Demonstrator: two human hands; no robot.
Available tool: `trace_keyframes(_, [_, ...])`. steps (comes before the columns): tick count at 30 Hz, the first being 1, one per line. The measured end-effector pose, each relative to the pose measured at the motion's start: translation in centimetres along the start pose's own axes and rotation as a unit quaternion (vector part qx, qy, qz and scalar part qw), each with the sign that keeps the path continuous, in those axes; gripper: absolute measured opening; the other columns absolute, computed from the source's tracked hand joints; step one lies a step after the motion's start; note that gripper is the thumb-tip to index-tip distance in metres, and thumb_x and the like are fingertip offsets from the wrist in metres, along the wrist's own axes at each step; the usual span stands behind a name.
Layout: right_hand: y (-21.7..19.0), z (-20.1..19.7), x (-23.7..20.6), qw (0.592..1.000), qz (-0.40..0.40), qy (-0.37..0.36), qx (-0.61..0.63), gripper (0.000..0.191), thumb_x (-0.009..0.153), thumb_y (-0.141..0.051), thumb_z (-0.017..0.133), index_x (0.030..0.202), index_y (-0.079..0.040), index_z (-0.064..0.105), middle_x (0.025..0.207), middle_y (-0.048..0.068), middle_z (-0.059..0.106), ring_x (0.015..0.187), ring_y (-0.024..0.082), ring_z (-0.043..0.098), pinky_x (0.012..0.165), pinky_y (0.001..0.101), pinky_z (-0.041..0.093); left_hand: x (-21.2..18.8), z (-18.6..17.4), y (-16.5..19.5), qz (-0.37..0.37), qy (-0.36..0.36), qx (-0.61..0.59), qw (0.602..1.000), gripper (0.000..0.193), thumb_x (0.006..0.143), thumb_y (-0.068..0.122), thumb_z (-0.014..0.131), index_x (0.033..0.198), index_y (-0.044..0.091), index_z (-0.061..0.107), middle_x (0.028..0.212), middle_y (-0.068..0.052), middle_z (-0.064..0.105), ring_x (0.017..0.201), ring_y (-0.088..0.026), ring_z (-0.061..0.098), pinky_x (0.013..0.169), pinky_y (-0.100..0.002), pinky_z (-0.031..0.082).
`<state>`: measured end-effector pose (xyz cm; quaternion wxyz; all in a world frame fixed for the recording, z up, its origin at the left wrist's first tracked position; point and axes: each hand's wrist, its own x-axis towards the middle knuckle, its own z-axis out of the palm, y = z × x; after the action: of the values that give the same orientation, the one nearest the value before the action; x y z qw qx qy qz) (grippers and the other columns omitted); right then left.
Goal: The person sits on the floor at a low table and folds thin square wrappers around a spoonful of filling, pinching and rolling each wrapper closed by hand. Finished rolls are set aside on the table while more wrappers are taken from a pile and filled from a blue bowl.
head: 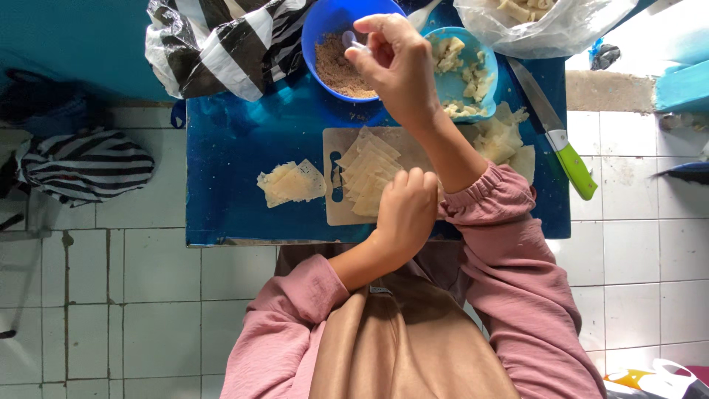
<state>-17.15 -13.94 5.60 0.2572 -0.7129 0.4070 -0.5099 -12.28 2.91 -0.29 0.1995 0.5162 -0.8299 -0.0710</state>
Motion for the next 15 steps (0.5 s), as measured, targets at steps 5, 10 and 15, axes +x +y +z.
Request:
trace_keyframes(5, [0.3, -0.1, 0.5, 0.961, -0.175, -0.015, -0.214, 0.017, 0.102, -0.002, 0.076, 0.116, 0.0, 0.068, 0.091, 0.012, 0.061, 0.077, 0.026, 0.062, 0.071, 0.0339, 0.051, -0.1, 0.2, -0.1, -0.01, 0.005, -0.002, 1.0, 0.015, 0.082, 0.022, 0.067, 0.088, 0.012, 0.058, 0.088, -0.005, 0.057, 0.089, -0.023, 0.06, 0.072, -0.035, 0.05])
trace_keyframes(10, [1.3, -0.7, 0.6, 0.92, -0.191, -0.061, -0.338, 0.012, 0.107, -0.012, 0.071, 0.11, -0.001, 0.069, 0.092, 0.013, 0.071, 0.079, 0.032, 0.07, 0.068, 0.0398, 0.054, 0.4, 0.3, 0.0, 0.016, -0.028, -0.057, 0.998, 0.012, 0.08, 0.014, 0.067, 0.089, 0.012, 0.058, 0.089, -0.006, 0.059, 0.09, -0.024, 0.061, 0.073, -0.035, 0.051])
trace_keyframes(15, [0.8, -4.2, 0.7, 0.918, -0.164, -0.084, -0.352, 0.012, 0.109, -0.014, 0.069, 0.104, -0.003, 0.067, 0.09, 0.015, 0.072, 0.078, 0.031, 0.073, 0.065, 0.0397, 0.055, 0.3, -0.1, -0.2, 0.008, 0.019, -0.183, 0.983, 0.015, 0.079, 0.012, 0.067, 0.086, 0.004, 0.056, 0.086, -0.014, 0.059, 0.087, -0.033, 0.062, 0.071, -0.04, 0.055])
